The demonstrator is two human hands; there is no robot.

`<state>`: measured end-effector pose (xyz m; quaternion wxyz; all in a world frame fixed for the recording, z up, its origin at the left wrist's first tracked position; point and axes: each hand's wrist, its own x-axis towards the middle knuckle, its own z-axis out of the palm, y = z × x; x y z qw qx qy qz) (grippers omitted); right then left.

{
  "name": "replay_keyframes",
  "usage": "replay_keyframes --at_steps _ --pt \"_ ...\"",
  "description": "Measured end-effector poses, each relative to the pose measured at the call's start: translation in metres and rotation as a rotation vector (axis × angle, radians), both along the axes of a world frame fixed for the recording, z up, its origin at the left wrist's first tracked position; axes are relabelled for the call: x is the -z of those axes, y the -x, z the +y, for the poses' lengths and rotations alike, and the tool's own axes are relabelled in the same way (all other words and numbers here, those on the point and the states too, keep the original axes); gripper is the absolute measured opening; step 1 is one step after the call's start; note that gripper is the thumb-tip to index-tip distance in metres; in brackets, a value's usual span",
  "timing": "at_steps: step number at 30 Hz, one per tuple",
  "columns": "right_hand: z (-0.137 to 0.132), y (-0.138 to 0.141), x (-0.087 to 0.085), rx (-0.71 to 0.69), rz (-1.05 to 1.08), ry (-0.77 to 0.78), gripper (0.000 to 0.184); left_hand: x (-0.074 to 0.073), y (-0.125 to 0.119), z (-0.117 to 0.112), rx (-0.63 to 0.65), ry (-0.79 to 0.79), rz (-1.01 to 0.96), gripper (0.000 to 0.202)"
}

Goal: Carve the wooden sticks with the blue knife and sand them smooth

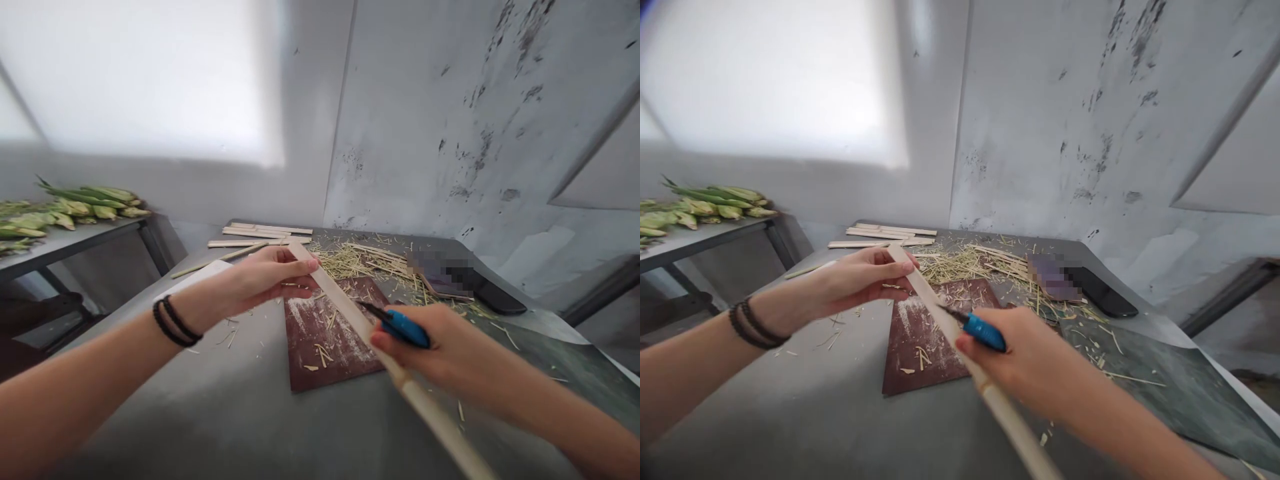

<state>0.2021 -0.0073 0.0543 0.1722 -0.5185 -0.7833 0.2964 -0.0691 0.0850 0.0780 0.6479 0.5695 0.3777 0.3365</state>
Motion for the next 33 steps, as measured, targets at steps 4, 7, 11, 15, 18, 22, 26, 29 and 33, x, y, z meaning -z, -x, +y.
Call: replay_keyframes --at_steps 4,7,11,15,18,22,26,29,33 --pt "-0.012 0.02 0.005 -0.125 0.178 0.189 0.042 0.025 -0.03 -0.022 -0.096 0.05 -0.174 0.016" --pt "-0.003 0.014 0.007 -0.057 0.301 0.112 0.048 0.033 -0.042 -0.045 -0.06 0.112 -0.198 0.023" --pt "0.024 -0.001 0.012 0.11 0.431 0.041 0.059 0.032 -0.047 -0.073 0.042 0.232 -0.179 0.017" --pt "0.034 0.005 0.02 0.108 0.392 -0.009 0.054 0.034 -0.047 -0.083 0.099 0.398 -0.255 0.012" --pt "0.028 0.016 0.03 0.063 0.275 -0.087 0.05 0.038 -0.045 -0.082 0.109 0.506 -0.298 0.017" --pt "0.019 0.018 0.049 0.008 0.149 -0.198 0.047 0.043 -0.044 -0.081 0.16 0.582 -0.294 0.027" --pt "0.017 0.012 0.061 0.01 0.101 -0.258 0.041 0.046 -0.046 -0.084 0.208 0.651 -0.292 0.033" --pt "0.017 0.009 0.062 -0.002 0.075 -0.281 0.04 0.047 -0.046 -0.085 0.213 0.637 -0.295 0.038" --pt "0.014 0.009 0.059 -0.018 0.055 -0.326 0.042 0.044 -0.046 -0.086 0.203 0.66 -0.299 0.038"
